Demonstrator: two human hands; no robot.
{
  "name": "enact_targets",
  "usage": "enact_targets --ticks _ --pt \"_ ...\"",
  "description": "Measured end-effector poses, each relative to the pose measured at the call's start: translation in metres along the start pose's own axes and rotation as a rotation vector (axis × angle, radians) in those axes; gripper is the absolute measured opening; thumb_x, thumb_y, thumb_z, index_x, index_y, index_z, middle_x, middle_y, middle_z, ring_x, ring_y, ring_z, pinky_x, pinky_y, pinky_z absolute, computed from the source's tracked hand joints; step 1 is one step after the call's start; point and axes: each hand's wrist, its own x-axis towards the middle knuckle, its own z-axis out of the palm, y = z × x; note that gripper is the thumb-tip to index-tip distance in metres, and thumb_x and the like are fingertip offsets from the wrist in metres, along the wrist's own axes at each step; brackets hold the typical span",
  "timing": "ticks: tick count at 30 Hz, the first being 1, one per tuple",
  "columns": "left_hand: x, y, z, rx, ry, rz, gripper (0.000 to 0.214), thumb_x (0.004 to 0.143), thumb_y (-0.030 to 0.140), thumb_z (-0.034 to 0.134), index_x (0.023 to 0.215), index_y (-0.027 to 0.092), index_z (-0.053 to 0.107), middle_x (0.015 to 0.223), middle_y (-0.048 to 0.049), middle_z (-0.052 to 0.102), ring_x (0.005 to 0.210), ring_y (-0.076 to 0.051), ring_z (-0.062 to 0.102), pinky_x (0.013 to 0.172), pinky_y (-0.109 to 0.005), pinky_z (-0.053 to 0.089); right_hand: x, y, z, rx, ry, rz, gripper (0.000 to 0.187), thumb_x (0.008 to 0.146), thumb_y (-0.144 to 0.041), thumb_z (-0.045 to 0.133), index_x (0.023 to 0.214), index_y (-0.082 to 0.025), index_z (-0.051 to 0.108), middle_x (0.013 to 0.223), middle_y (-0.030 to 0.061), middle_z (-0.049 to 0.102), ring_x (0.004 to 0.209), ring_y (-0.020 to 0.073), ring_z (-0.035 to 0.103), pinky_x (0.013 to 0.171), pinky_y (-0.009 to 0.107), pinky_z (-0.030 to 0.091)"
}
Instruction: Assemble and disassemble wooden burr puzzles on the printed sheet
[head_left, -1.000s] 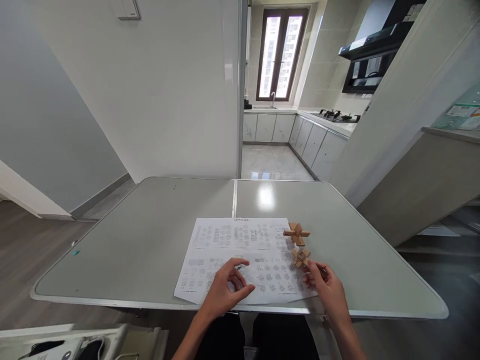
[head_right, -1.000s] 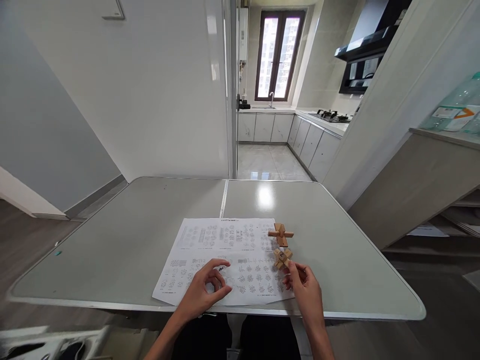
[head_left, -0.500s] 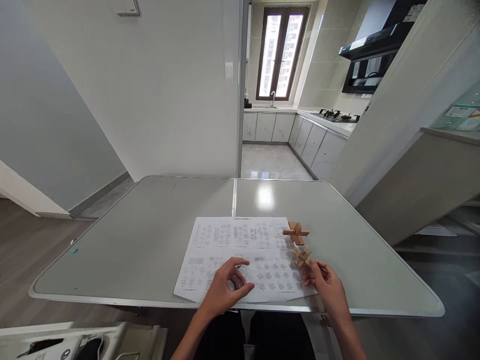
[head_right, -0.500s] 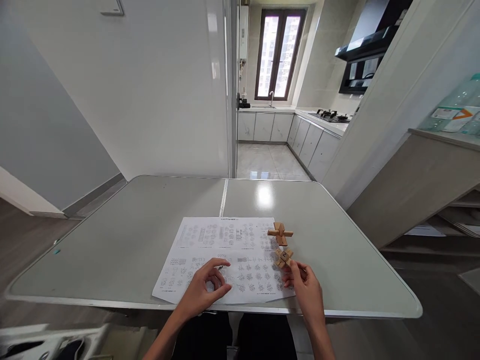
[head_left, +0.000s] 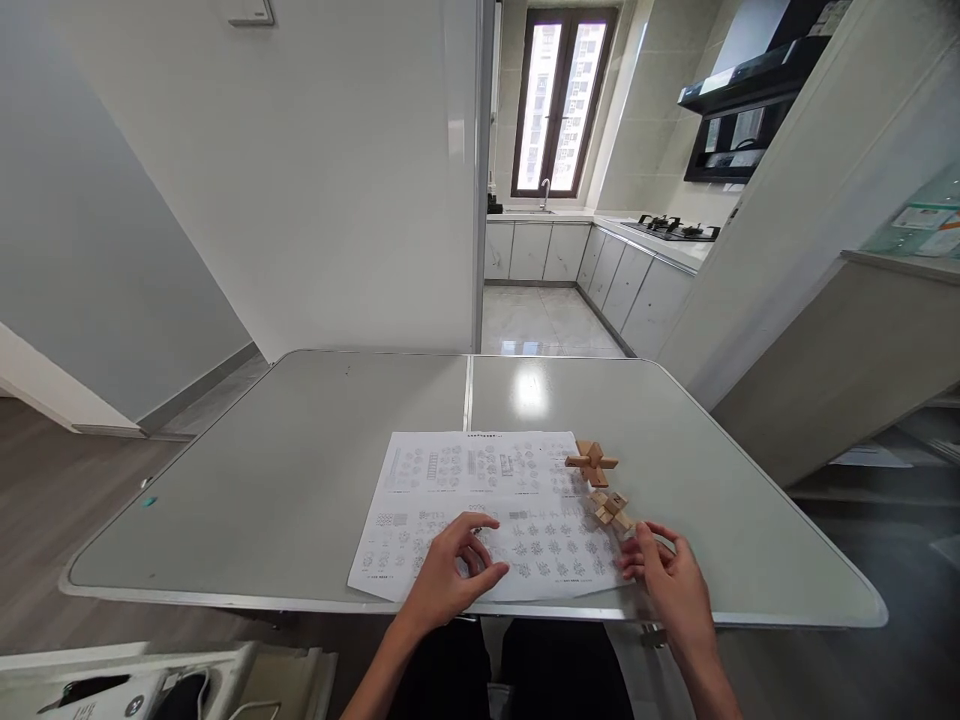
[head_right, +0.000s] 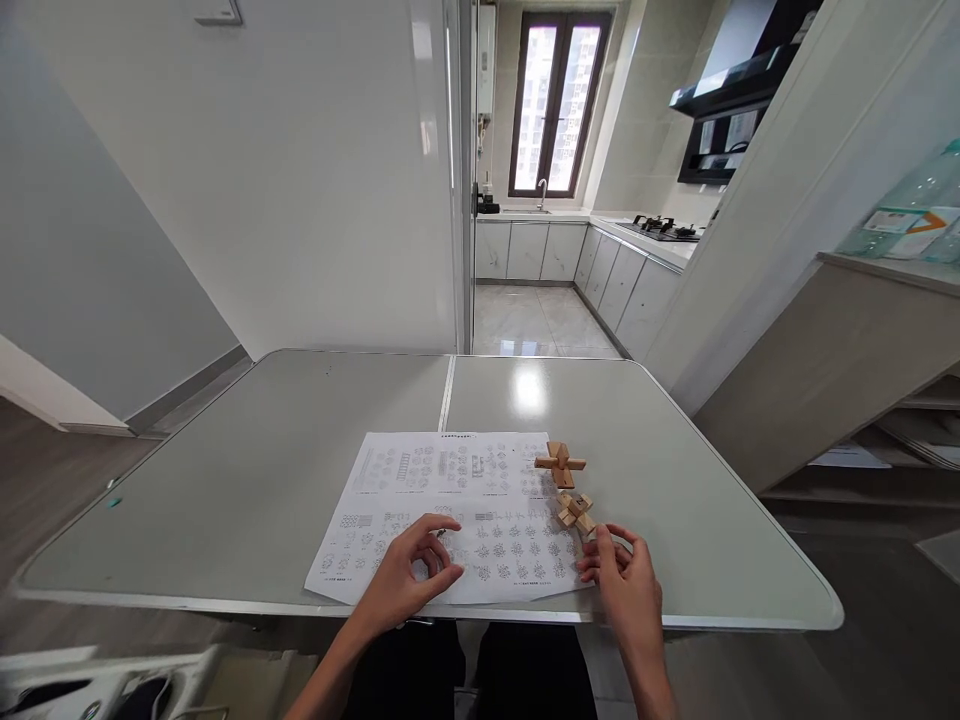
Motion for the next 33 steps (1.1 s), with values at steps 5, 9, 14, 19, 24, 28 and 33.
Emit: enact_targets --ticks 5,9,14,19,24,28,33 --pt "0.001 0.001 0.001 0.01 0.016 0.002 0.037 0.087 0.042 0.072 0.12 0.027 0.062 0.082 0.0007 0.068 0.072 -0.017 0.067 0.07 -0.029 0.056 -0.031 -0.019 0.013 -0.094 -0.03 -0.137 0.049 0.084 -0.069 0.066 0.098 -0.022 0.062 0.063 -0.002 0.065 0.056 0.0184 0.059 0.055 0.029 0.047" --pt "0.001 0.0 0.002 0.014 0.02 0.013 0.036 0.088 0.042 0.071 0.119 0.027 0.063 0.08 0.0011 0.068 0.07 -0.016 0.067 0.069 -0.028 0.057 -0.05 -0.035 0.038 -0.124 -0.379 -0.231 0.045 0.09 -0.068 0.06 0.092 -0.024 0.064 0.063 -0.0019 0.06 0.057 0.0178 0.054 0.058 0.029 0.045" --pt "0.002 -0.001 0.002 0.02 0.014 0.013 0.031 0.089 0.038 0.071 0.117 0.026 0.063 0.092 -0.0022 0.073 0.072 -0.016 0.067 0.068 -0.028 0.056 -0.054 -0.042 0.069 -0.057 -0.579 -0.226 0.047 0.088 -0.069 0.063 0.085 -0.022 0.066 0.068 -0.0001 0.064 0.056 0.0165 0.056 0.056 0.028 0.045" --pt "0.003 -0.002 0.003 0.016 0.018 0.014 0.03 0.089 0.038 0.07 0.115 0.026 0.064 0.105 -0.0049 0.073 0.074 -0.016 0.067 0.067 -0.028 0.056 -0.038 -0.04 0.096 0.282 -0.547 -0.019 0.041 0.079 -0.054 0.082 0.099 -0.021 0.068 0.081 -0.0004 0.069 0.055 0.0126 0.06 0.045 0.023 0.045" --pt "0.003 -0.002 0.003 0.0 0.021 0.019 0.029 0.088 0.038 0.071 0.114 0.026 0.065 0.111 -0.0047 0.072 0.072 -0.014 0.066 0.066 -0.026 0.056 -0.008 -0.044 0.115 0.596 -0.492 0.164 0.033 0.084 -0.048 0.08 0.103 -0.024 0.068 0.092 0.0006 0.069 0.058 0.0089 0.059 0.047 0.02 0.051" --pt "0.002 -0.002 0.002 0.008 0.021 0.01 0.03 0.088 0.039 0.071 0.114 0.026 0.066 0.104 -0.0038 0.073 0.07 -0.014 0.066 0.066 -0.027 0.056 0.012 -0.045 0.126 0.767 -0.493 0.201 0.032 0.088 -0.055 0.071 0.096 -0.024 0.067 0.094 0.0029 0.068 0.055 0.0086 0.054 0.043 0.02 0.051" --pt "0.002 -0.001 0.002 0.004 0.021 0.0 0.03 0.087 0.039 0.071 0.114 0.025 0.066 0.103 -0.0038 0.074 0.071 -0.015 0.067 0.068 -0.028 0.057 0.027 -0.042 0.136 0.896 -0.448 0.195 0.037 0.087 -0.06 0.071 0.085 -0.025 0.061 0.084 -0.0004 0.064 0.051 0.0082 0.047 0.037 0.018 0.045"
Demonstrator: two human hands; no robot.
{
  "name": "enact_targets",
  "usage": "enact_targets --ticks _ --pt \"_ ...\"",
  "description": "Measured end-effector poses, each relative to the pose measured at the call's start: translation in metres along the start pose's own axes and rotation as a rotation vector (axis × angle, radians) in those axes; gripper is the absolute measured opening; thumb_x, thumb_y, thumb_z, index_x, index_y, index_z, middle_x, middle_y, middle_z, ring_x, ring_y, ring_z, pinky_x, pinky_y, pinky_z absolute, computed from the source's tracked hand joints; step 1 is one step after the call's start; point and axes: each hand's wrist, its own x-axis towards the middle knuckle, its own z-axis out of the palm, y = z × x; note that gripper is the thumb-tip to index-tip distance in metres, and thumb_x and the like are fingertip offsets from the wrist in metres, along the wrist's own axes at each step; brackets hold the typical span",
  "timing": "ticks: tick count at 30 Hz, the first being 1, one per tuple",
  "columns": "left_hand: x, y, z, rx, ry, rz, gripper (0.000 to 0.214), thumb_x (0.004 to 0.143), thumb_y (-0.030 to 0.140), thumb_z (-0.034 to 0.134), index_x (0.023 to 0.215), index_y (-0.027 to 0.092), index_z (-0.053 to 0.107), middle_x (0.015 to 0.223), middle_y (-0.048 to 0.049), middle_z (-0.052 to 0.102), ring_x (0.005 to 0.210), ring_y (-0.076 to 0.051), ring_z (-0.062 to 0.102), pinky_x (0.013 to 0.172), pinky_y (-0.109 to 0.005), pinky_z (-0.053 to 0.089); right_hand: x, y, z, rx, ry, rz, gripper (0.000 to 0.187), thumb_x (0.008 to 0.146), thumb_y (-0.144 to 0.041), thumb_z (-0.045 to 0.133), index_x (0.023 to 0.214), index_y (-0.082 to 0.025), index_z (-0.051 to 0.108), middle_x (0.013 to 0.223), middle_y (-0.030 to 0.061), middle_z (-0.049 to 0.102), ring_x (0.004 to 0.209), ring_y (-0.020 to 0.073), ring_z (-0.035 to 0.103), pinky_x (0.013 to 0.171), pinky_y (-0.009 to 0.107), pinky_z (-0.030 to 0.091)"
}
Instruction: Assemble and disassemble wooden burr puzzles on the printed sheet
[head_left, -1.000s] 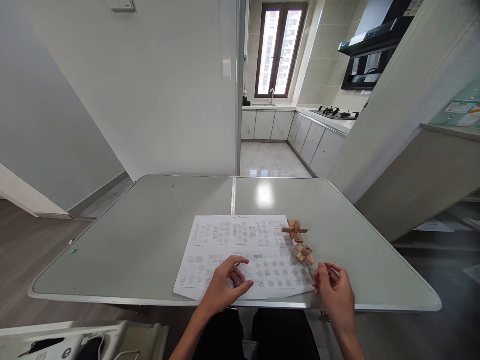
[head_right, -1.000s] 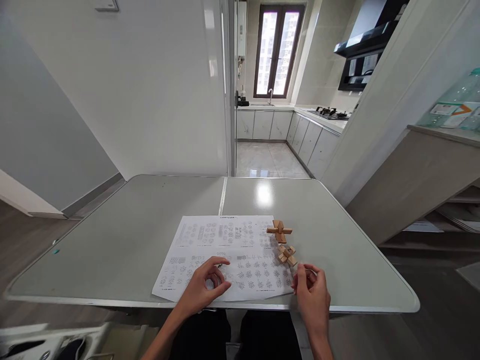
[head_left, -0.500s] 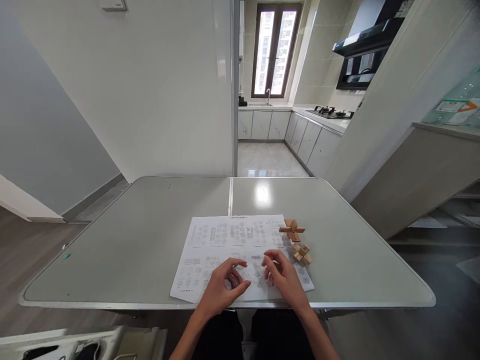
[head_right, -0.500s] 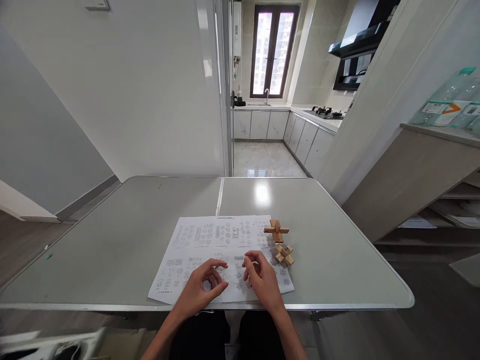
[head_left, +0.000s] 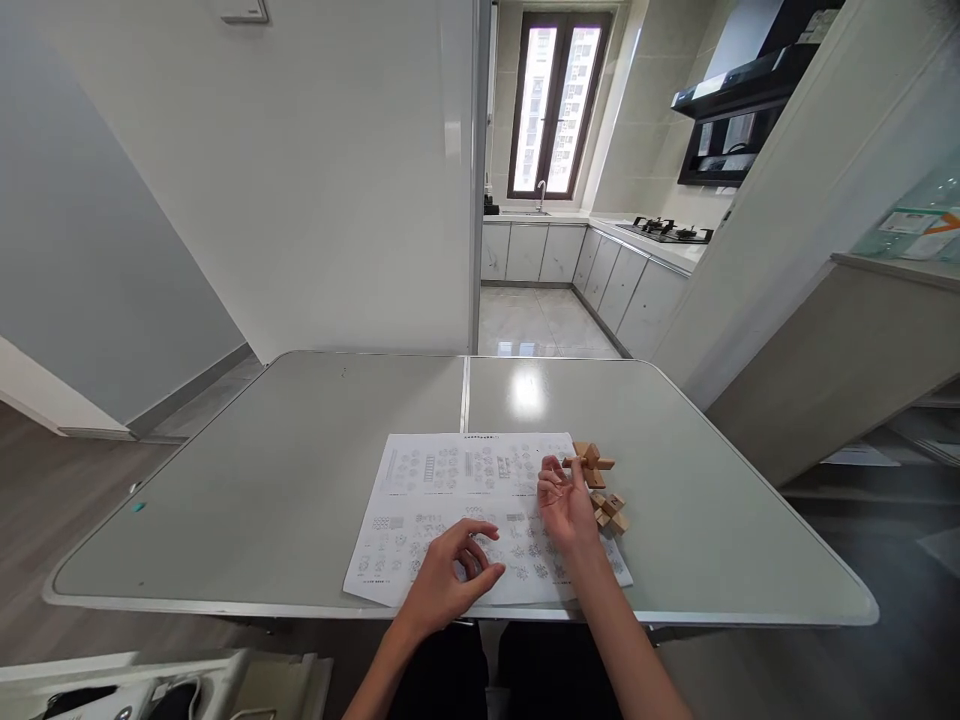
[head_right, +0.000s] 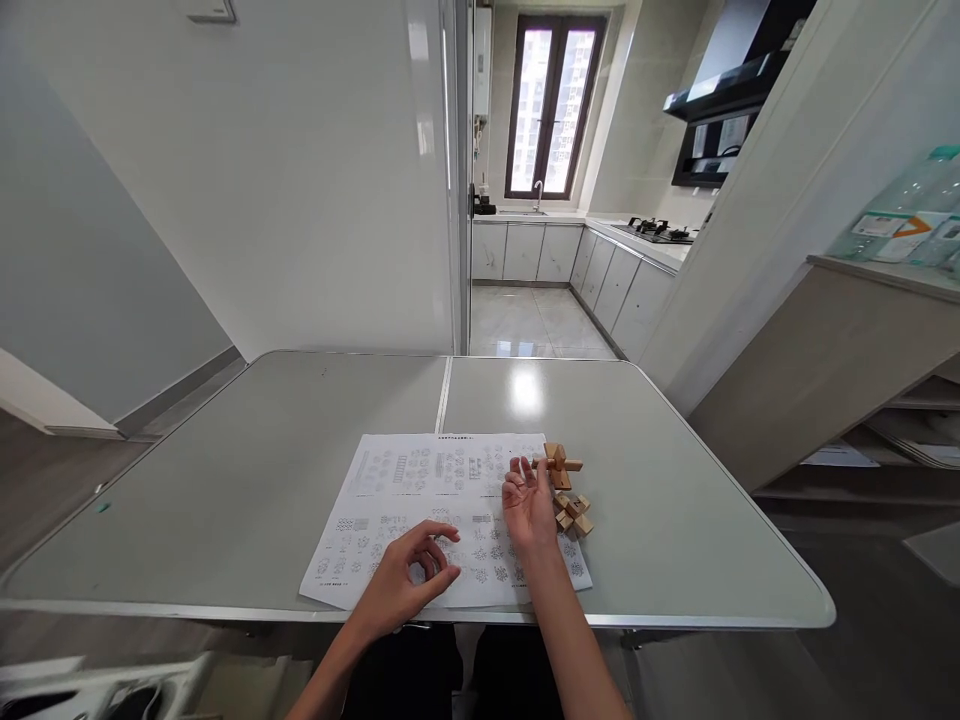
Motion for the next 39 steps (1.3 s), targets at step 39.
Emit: enact_targets --ticks 39 --pt "0.003 -0.015 0.003 -0.211 0.094 -0.017 0.048 0.096 0.05 0.061 0.136 0.025 0.05 0.114 -0.0081 0.068 0.081 -0.019 0.068 0.075 -0.033 0.055 -0.104 0.008 0.008 -0.873 -0.448 0.143 0.048 0.097 -0.065 0.053 0.076 -0.022 0.053 0.06 -0.0048 0.052 0.054 0.0132 0.048 0.058 0.027 0.041"
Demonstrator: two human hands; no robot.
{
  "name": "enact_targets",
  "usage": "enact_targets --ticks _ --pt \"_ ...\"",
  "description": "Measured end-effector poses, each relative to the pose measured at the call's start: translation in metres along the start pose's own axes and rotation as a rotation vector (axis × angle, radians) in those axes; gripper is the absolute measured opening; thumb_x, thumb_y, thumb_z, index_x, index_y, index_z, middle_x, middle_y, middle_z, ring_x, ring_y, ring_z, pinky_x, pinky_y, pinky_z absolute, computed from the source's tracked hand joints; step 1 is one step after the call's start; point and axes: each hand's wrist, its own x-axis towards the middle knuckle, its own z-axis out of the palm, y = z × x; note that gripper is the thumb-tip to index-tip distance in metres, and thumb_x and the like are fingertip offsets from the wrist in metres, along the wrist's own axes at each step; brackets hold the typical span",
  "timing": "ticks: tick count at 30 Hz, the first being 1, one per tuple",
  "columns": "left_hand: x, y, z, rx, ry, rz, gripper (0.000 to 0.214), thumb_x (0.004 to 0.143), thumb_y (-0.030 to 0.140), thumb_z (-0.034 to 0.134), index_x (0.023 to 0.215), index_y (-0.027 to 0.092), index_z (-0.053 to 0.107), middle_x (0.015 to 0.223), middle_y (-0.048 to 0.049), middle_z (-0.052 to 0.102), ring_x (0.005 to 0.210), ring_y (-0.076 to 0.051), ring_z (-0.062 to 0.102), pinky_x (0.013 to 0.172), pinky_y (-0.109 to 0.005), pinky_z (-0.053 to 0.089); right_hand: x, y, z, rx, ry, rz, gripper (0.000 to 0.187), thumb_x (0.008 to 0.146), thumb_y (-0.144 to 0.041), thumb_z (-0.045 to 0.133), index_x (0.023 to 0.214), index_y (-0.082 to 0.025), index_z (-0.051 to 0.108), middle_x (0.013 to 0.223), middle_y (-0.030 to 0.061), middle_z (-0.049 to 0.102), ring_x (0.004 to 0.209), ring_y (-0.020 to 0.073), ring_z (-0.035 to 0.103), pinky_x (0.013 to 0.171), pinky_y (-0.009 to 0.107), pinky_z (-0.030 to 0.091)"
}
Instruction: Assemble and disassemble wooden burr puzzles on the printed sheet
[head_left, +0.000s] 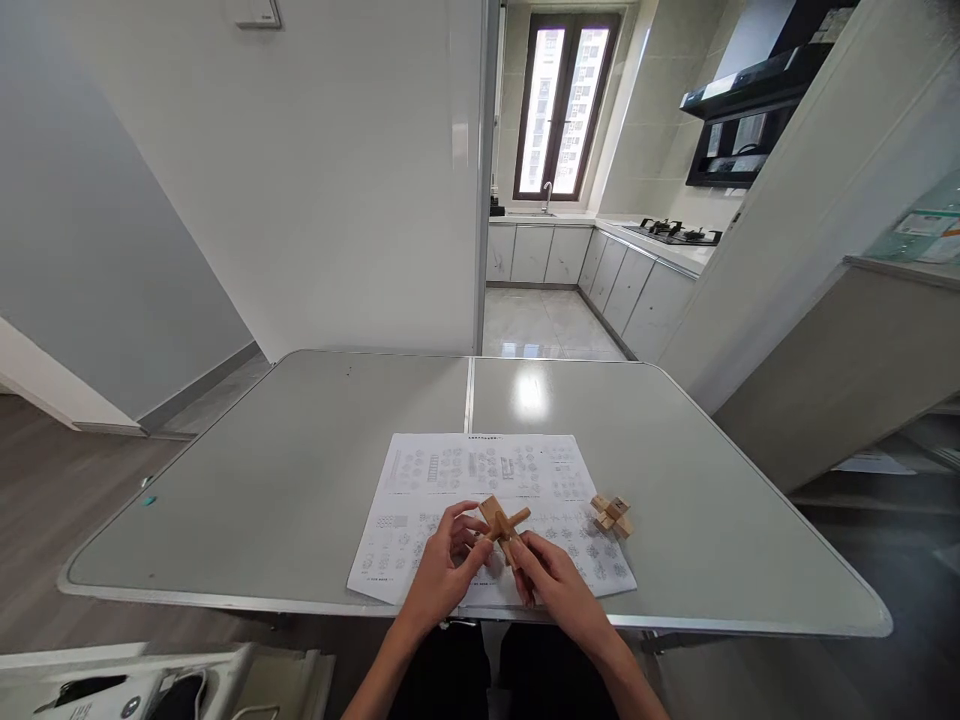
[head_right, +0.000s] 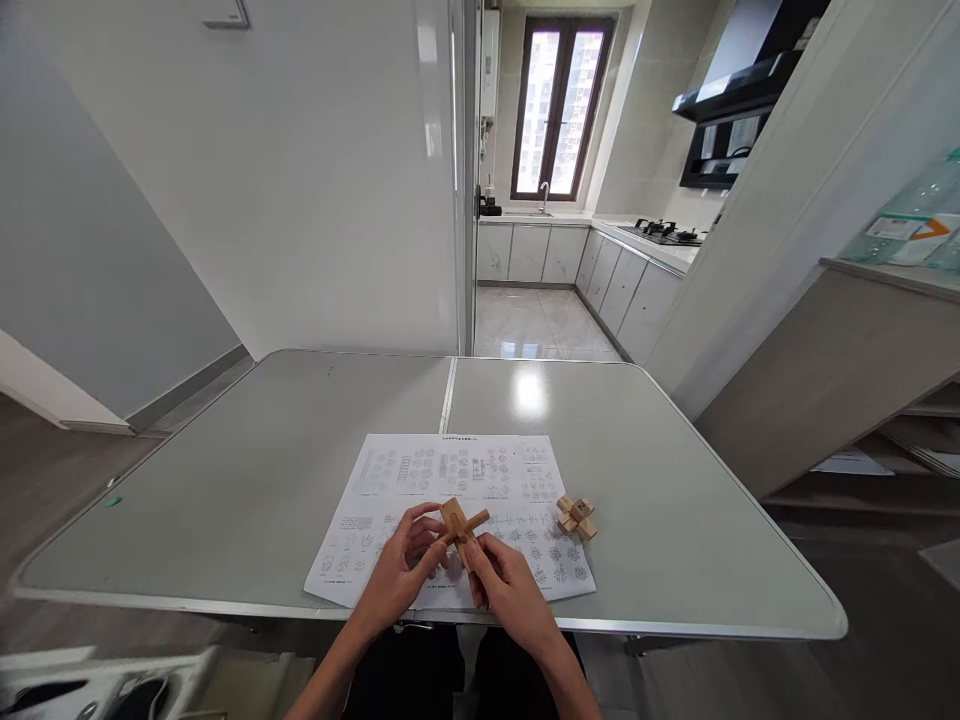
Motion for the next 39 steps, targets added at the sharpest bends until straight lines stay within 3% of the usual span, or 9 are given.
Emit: enact_targets --ticks 4,7,11,13,17,22,28,39 --pt "-0.002 -0.001 -0.004 -0.009 -0.029 0.063 0.074 0.084 0.045 0.076 0.147 0.031 0.04 0.142 -0.0122 0.054 0.092 -0.02 0.065 0.079 -0.034 0.055 -0.003 -0.005 -0.003 0.103 -0.103 0.018 0.046 0.097 -0.064 0.054 0.076 -0.023 0.049 0.061 -0.0067 0.046 0.054 0.0121 0.047 0.059 0.027 0.041" --pt "-0.003 0.002 -0.009 0.007 -0.158 0.078 0.086 0.076 0.044 0.084 0.15 0.032 0.042 0.136 -0.0108 0.062 0.092 -0.022 0.065 0.082 -0.036 0.054 -0.004 -0.009 -0.004 0.165 -0.181 0.03 0.047 0.097 -0.062 0.056 0.074 -0.022 0.047 0.065 -0.0077 0.04 0.053 0.0103 0.044 0.057 0.026 0.039" --pt "-0.002 0.005 -0.013 -0.045 -0.266 0.125 0.094 0.065 0.051 0.09 0.147 0.03 0.049 0.141 -0.0113 0.061 0.118 -0.034 0.062 0.103 -0.045 0.048 -0.004 -0.011 -0.006 0.175 -0.262 0.062 0.047 0.097 -0.059 0.057 0.07 -0.022 0.045 0.063 -0.0082 0.039 0.05 0.0091 0.042 0.055 0.026 0.035" --pt "-0.002 0.006 -0.014 -0.063 -0.294 0.129 0.091 0.065 0.053 0.09 0.144 0.028 0.053 0.141 -0.0112 0.062 0.122 -0.035 0.061 0.106 -0.045 0.046 -0.004 -0.01 -0.006 0.192 -0.278 0.078 0.047 0.097 -0.058 0.058 0.07 -0.022 0.045 0.062 -0.0085 0.038 0.05 0.0086 0.041 0.054 0.025 0.034" --pt "-0.002 0.006 -0.013 -0.037 -0.299 0.103 0.085 0.065 0.051 0.09 0.139 0.027 0.056 0.13 -0.0102 0.068 0.113 -0.032 0.065 0.101 -0.044 0.049 -0.003 -0.007 -0.004 0.223 -0.262 0.093 0.047 0.096 -0.058 0.059 0.07 -0.021 0.046 0.062 -0.0084 0.038 0.05 0.0082 0.04 0.054 0.025 0.034" --pt "-0.002 0.005 -0.013 -0.016 -0.239 0.125 0.092 0.059 0.051 0.094 0.14 0.028 0.056 0.137 -0.0103 0.063 0.119 -0.034 0.061 0.106 -0.044 0.045 -0.003 -0.007 -0.003 0.191 -0.216 0.096 0.049 0.095 -0.06 0.059 0.069 -0.022 0.044 0.06 -0.0087 0.037 0.049 0.0082 0.038 0.053 0.025 0.032" --pt "-0.001 0.004 -0.013 -0.083 -0.23 0.121 0.092 0.063 0.062 0.089 0.139 0.026 0.053 0.126 -0.0099 0.064 0.096 -0.025 0.061 0.083 -0.034 0.05 -0.005 -0.009 0.0 0.216 -0.191 0.073 0.046 0.097 -0.058 0.059 0.071 -0.022 0.047 0.063 -0.0089 0.034 0.051 0.0083 0.036 0.056 0.026 0.031" --pt "-0.001 0.001 -0.013 -0.091 -0.194 0.097 0.093 0.063 0.061 0.089 0.142 0.028 0.052 0.125 -0.0099 0.063 0.097 -0.025 0.062 0.082 -0.034 0.05 -0.003 -0.009 -0.002 0.249 -0.084 0.09 0.046 0.097 -0.059 0.059 0.073 -0.022 0.048 0.061 -0.008 0.039 0.053 0.0099 0.041 0.059 0.027 0.034"
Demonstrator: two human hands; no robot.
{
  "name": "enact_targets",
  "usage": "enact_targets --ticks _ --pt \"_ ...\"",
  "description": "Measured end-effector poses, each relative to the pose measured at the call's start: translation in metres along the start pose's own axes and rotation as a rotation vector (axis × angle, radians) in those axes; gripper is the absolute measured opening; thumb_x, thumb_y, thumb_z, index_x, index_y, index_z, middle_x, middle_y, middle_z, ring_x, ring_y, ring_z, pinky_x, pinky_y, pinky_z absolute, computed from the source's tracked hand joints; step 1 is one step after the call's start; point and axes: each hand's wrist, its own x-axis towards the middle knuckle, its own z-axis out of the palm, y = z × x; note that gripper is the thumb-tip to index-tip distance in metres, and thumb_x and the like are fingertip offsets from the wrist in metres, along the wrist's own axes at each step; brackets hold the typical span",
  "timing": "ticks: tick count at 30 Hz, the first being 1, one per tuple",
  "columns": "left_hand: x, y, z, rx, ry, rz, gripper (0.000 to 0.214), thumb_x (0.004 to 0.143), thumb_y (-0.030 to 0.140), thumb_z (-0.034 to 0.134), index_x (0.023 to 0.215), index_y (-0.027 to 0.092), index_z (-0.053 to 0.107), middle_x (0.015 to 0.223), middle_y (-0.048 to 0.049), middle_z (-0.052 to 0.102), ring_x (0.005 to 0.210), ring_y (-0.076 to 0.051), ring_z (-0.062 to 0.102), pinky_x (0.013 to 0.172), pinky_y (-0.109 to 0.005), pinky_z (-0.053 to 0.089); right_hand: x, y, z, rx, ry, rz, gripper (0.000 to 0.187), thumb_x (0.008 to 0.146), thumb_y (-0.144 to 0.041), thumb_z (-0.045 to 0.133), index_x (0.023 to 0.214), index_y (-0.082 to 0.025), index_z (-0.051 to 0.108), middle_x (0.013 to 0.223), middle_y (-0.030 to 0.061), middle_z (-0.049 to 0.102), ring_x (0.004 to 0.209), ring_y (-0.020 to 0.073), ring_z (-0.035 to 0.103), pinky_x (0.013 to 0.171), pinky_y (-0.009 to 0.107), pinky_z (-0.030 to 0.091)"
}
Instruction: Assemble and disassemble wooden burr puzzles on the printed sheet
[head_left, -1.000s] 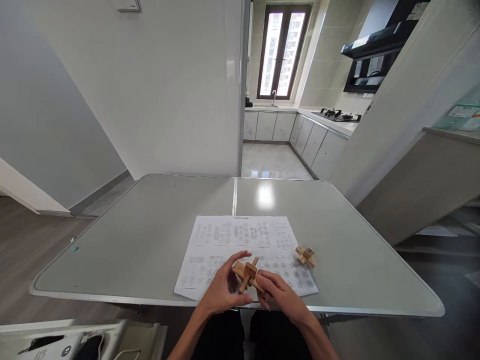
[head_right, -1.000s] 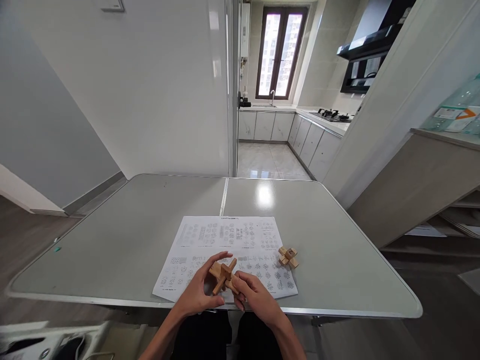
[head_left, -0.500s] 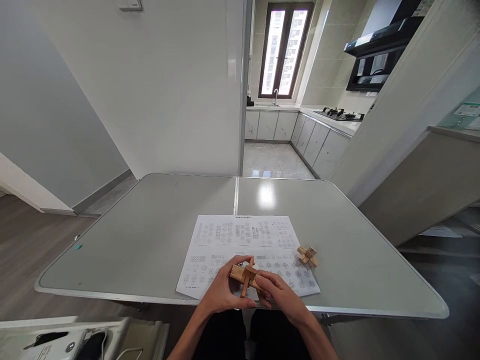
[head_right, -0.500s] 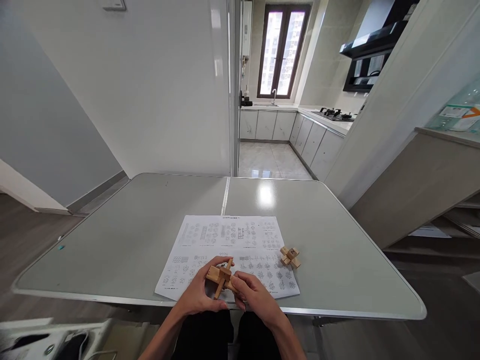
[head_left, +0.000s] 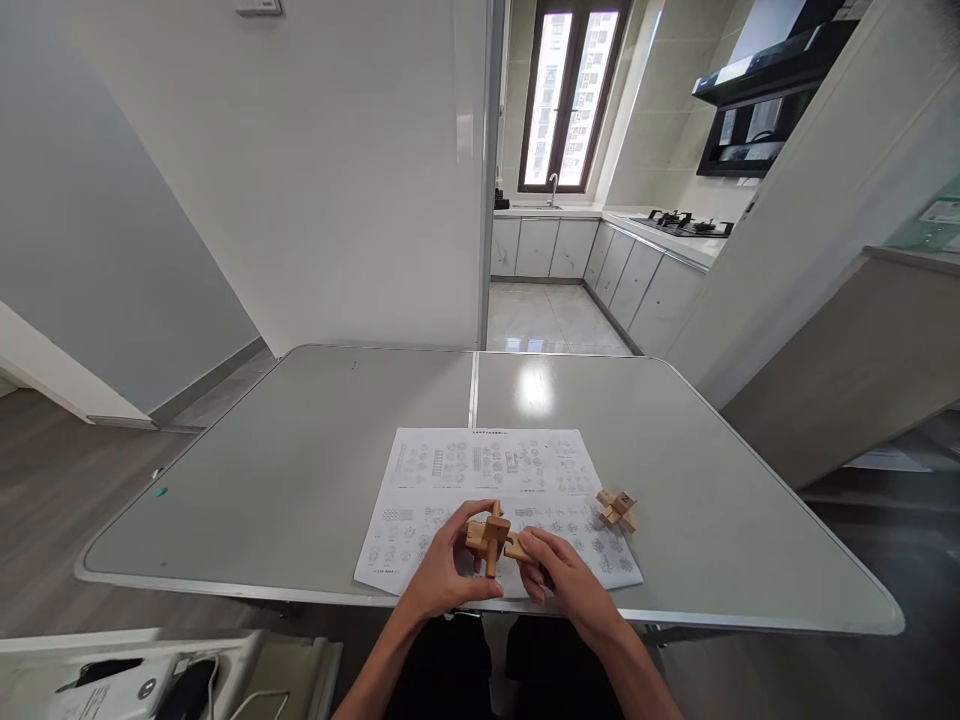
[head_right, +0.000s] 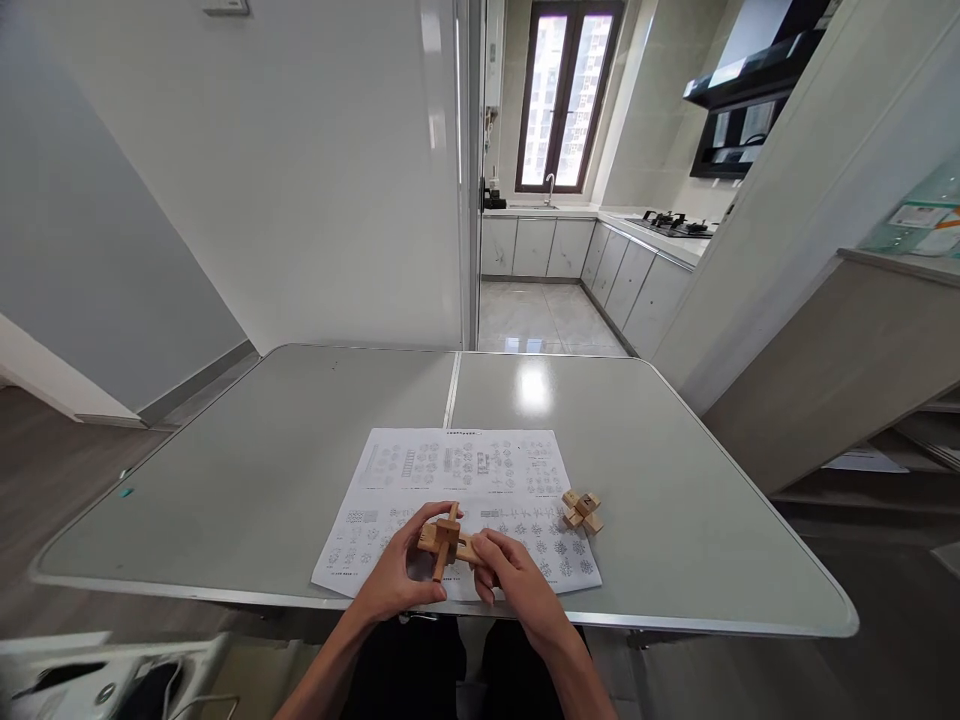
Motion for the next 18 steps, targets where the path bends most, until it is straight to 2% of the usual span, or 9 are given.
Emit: enact_targets --ticks 2,6,11,14,16,18 --pt "-0.001 -0.001 -0.001 0.006 0.015 -0.02 0.092 0.066 0.059 0.088 0.144 0.028 0.051 0.123 -0.0096 0.064 0.096 -0.024 0.062 0.084 -0.035 0.05 0.001 0.001 0.001 0.028 0.038 -0.004 0.046 0.097 -0.06 0.059 0.073 -0.022 0.047 0.061 -0.008 0.039 0.052 0.0099 0.041 0.058 0.026 0.034" --pt "-0.001 -0.001 0.0 0.0 0.025 -0.01 0.082 0.076 0.056 0.082 0.146 0.032 0.048 0.133 -0.0095 0.062 0.098 -0.024 0.064 0.092 -0.039 0.051 0.003 0.002 0.002 0.065 0.07 0.003 0.048 0.095 -0.061 0.061 0.071 -0.022 0.046 0.059 -0.0084 0.038 0.051 0.0096 0.039 0.056 0.026 0.032" --pt "0.0 -0.006 -0.001 -0.071 0.018 -0.028 0.068 0.084 0.051 0.078 0.143 0.029 0.052 0.13 -0.0116 0.066 0.108 -0.028 0.067 0.1 -0.045 0.051 0.012 -0.002 0.003 0.065 0.089 0.003 0.049 0.093 -0.062 0.062 0.07 -0.022 0.048 0.059 -0.0083 0.037 0.05 0.0096 0.037 0.054 0.026 0.031" --pt "0.001 -0.006 0.0 -0.114 0.052 0.001 0.06 0.085 0.048 0.078 0.137 0.029 0.056 0.146 -0.0134 0.055 0.108 -0.027 0.068 0.098 -0.045 0.053 0.017 -0.005 0.003 0.05 0.099 0.01 0.052 0.089 -0.067 0.064 0.069 -0.022 0.048 0.058 -0.0081 0.038 0.05 0.0101 0.038 0.053 0.027 0.032" --pt "0.002 -0.004 0.002 -0.132 0.06 0.025 0.049 0.088 0.045 0.077 0.13 0.028 0.06 0.155 -0.0135 0.045 0.101 -0.024 0.07 0.095 -0.044 0.055 0.02 -0.006 0.003 0.04 0.113 0.017 0.053 0.086 -0.069 0.065 0.069 -0.022 0.049 0.056 -0.0083 0.039 0.049 0.01 0.038 0.052 0.026 0.032" --pt "0.003 -0.003 0.003 -0.142 0.062 0.027 0.04 0.091 0.043 0.073 0.126 0.027 0.062 0.158 -0.0134 0.042 0.091 -0.02 0.072 0.09 -0.042 0.057 0.022 -0.006 0.002 0.039 0.129 0.021 0.053 0.085 -0.07 0.065 0.07 -0.022 0.051 0.055 -0.0086 0.039 0.048 0.01 0.038 0.052 0.026 0.032"
